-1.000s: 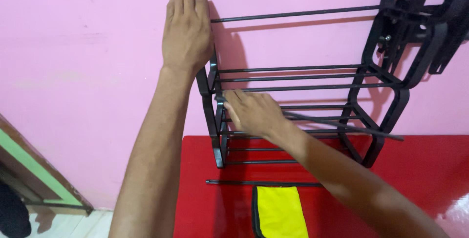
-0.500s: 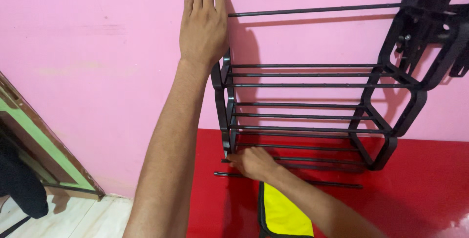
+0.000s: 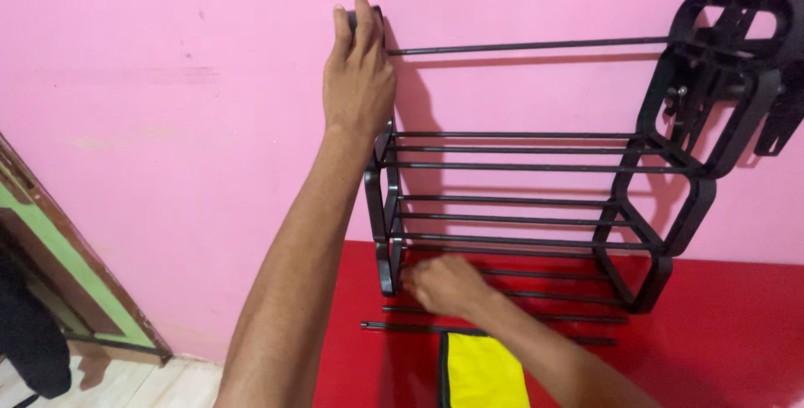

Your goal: The person removes a yellow cloth from a black metal rack, then systematically detaches each horizontal rod from the rack's side frames. The rods are stacked on the red table. The person then wipes the side frames with the cloth.

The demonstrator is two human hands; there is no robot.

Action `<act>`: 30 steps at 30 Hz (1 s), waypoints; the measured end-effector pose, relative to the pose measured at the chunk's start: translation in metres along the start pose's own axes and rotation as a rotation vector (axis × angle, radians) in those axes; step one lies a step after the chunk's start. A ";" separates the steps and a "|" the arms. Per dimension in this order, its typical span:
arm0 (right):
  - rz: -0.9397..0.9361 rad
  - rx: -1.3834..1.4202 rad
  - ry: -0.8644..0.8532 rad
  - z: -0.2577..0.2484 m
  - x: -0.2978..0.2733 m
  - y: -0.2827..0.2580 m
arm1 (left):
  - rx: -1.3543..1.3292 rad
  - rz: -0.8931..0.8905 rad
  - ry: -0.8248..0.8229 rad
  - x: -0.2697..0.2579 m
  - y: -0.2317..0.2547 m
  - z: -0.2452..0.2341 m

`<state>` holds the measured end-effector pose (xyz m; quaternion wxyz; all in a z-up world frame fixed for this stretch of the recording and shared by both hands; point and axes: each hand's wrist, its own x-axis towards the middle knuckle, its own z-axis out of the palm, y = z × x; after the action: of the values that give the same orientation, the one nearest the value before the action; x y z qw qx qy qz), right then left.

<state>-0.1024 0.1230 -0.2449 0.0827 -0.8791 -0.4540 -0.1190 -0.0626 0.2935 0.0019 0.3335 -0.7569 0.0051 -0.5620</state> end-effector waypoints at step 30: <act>-0.095 -0.372 0.721 -0.227 0.158 0.087 | 0.015 0.095 -0.180 -0.021 0.016 -0.018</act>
<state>0.0266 0.1390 0.0147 0.0707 -0.7591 -0.4068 -0.5033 -0.0795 0.2802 -0.0217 0.3647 -0.8007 0.0068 -0.4751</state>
